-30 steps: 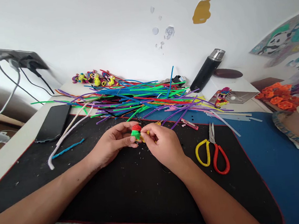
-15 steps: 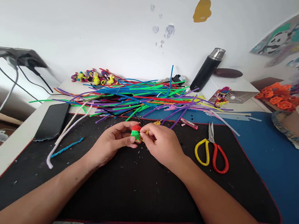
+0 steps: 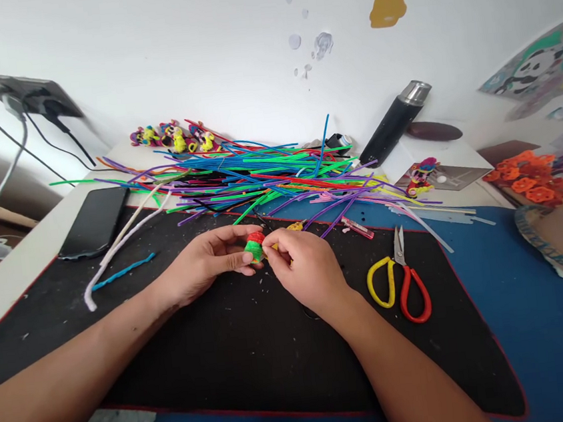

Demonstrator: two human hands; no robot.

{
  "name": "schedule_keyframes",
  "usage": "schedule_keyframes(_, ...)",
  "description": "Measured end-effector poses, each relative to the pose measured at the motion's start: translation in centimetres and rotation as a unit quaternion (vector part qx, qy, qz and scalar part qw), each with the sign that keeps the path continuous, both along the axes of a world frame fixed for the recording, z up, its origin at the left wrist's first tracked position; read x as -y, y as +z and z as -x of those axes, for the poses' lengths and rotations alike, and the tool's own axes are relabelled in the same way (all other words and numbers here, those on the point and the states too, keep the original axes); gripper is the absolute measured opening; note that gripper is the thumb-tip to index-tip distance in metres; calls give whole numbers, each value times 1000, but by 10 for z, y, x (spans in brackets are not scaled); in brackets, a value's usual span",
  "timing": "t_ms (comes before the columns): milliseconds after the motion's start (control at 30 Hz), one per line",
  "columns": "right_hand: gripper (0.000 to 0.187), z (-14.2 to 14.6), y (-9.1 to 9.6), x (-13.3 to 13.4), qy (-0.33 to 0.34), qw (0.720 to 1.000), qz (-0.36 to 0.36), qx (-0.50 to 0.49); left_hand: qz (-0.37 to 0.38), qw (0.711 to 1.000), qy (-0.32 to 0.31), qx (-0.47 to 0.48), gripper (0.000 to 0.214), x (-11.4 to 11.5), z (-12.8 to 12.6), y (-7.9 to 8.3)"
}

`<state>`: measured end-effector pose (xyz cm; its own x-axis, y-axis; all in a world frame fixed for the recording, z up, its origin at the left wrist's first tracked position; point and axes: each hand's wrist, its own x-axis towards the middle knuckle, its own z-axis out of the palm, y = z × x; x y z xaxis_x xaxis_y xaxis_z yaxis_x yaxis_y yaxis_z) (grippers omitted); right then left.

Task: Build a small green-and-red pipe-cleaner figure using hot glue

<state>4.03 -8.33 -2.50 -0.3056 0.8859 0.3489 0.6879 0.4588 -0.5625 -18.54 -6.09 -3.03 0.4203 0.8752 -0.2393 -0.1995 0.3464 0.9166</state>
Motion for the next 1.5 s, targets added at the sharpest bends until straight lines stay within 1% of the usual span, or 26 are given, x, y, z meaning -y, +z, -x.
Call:
schedule_keyframes(233,17,-1,-1,-2,16,1000,-17,17,8,1000,-10,-10,50,-1,3,2)
schedule_keyframes(567,17,-2,-1,-2,20,999,-14,44,-4,1000,-16,-19,50,-2,6,0)
schedule_keyframes(833,16,-1,0,-1,16,999,-6,40,-4,999,-18,-28,49,-2,6,0)
schedule_keyframes(967,15,-1,0,-1,6,1000,2,30,6,1000,-2,-19,49,-3,3,2)
schedule_keyframes(1167,13,-1,0,0,-11,1000,16,-11,6,1000,27,2,49,-4,2,4)
schedule_keyframes(1500,19,1,-3,1,6,999,20,-51,3,999,36,6,50,-4,3,-1)
